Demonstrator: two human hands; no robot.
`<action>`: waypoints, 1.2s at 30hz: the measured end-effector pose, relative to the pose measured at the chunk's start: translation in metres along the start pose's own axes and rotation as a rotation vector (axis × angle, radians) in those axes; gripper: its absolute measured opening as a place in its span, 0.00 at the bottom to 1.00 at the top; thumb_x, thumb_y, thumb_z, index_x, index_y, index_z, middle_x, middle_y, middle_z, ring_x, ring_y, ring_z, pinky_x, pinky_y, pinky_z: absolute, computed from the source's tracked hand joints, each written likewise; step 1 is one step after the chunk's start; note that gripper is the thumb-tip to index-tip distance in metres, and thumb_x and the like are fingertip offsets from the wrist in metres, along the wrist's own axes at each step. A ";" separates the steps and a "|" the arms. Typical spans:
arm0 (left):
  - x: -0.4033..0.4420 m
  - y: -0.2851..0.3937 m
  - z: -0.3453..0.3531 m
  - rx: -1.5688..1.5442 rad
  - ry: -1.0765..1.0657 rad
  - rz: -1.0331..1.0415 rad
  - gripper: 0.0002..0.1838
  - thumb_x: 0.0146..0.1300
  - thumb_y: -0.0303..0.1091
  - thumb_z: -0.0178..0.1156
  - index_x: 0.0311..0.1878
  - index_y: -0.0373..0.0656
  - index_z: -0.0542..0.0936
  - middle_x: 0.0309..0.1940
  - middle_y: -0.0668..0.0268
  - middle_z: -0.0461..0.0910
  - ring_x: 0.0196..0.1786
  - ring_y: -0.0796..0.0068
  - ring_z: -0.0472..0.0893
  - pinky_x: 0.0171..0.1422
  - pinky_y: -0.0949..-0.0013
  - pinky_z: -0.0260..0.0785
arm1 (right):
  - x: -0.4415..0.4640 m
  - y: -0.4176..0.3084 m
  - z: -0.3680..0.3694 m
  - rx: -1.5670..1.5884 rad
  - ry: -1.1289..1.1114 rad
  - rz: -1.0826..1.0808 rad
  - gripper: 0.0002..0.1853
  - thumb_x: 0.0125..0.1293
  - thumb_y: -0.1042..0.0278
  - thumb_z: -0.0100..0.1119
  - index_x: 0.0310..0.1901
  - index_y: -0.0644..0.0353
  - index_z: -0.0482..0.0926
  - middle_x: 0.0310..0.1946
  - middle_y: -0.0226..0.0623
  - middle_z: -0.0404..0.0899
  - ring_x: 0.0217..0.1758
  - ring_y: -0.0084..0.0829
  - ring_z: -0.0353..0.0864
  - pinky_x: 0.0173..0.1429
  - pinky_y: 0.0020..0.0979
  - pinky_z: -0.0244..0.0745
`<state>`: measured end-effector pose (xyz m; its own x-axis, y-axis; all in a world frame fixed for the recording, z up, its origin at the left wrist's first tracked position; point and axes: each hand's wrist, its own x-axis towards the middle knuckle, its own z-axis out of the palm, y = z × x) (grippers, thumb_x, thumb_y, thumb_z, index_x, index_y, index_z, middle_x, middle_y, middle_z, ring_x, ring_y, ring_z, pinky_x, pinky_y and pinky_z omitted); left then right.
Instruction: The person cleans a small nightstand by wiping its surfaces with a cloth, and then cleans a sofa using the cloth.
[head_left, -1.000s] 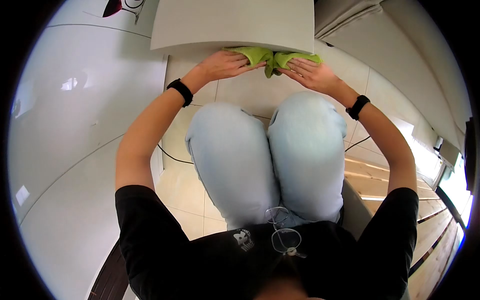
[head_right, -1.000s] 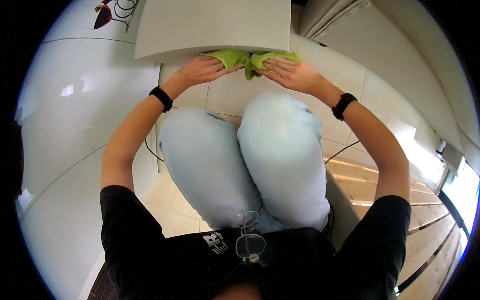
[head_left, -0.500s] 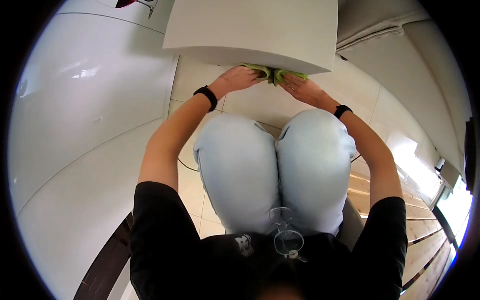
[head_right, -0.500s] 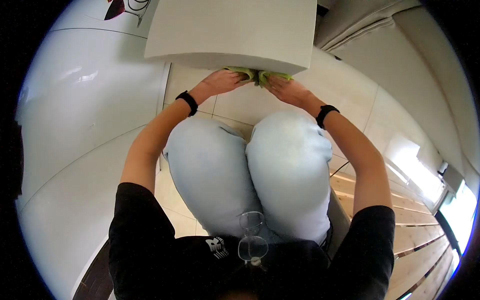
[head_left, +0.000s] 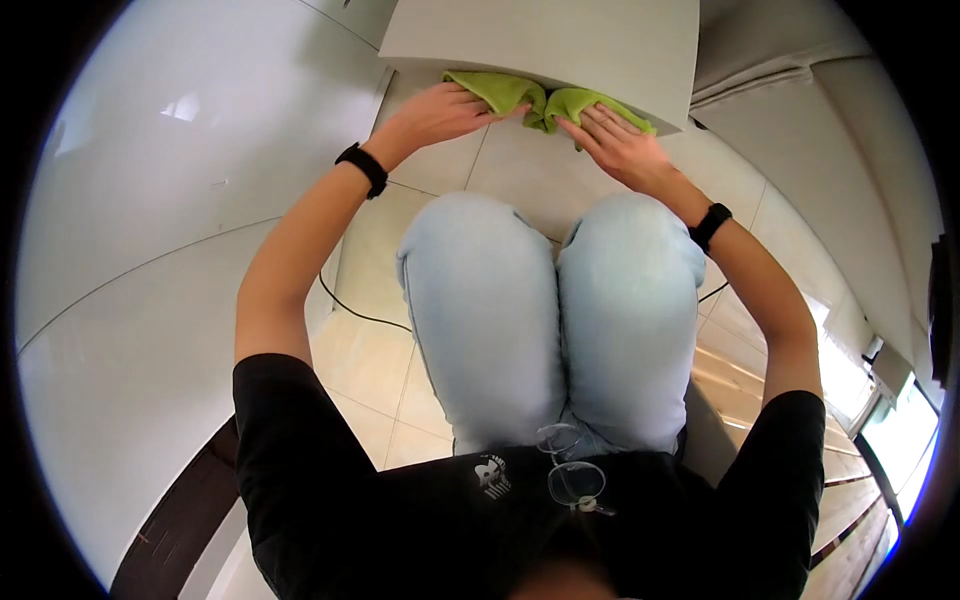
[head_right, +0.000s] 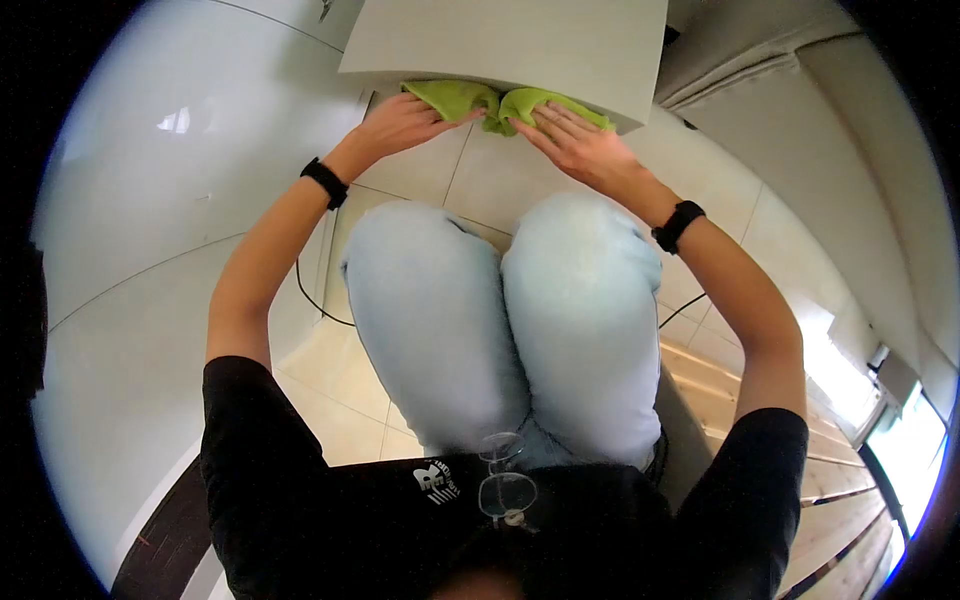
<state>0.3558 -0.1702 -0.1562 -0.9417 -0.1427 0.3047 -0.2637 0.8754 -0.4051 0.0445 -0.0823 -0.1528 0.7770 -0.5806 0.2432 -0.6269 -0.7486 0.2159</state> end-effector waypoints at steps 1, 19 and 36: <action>-0.001 0.000 0.008 -0.006 -0.041 0.054 0.35 0.61 0.30 0.55 0.73 0.56 0.62 0.51 0.72 0.78 0.55 0.73 0.77 0.64 0.69 0.69 | 0.003 0.000 0.009 -0.002 -0.003 -0.009 0.32 0.63 0.72 0.53 0.71 0.52 0.65 0.57 0.38 0.76 0.64 0.34 0.73 0.70 0.33 0.67; -0.056 0.042 0.122 -0.280 -0.313 0.032 0.24 0.64 0.31 0.52 0.65 0.51 0.71 0.55 0.68 0.77 0.62 0.69 0.74 0.69 0.68 0.66 | 0.012 -0.038 0.144 0.002 -0.304 -0.153 0.30 0.70 0.63 0.47 0.73 0.53 0.60 0.67 0.39 0.69 0.72 0.35 0.64 0.72 0.42 0.62; -0.103 -0.046 0.029 0.019 -0.174 0.096 0.33 0.59 0.30 0.57 0.70 0.59 0.68 0.50 0.75 0.78 0.56 0.76 0.77 0.66 0.71 0.67 | 0.106 -0.039 0.055 0.019 0.200 -0.062 0.31 0.64 0.68 0.54 0.70 0.54 0.65 0.58 0.37 0.76 0.64 0.31 0.73 0.70 0.31 0.66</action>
<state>0.4584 -0.2091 -0.1939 -0.9841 -0.1386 0.1108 -0.1737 0.8802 -0.4417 0.1546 -0.1322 -0.1869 0.7863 -0.4593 0.4133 -0.5754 -0.7880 0.2190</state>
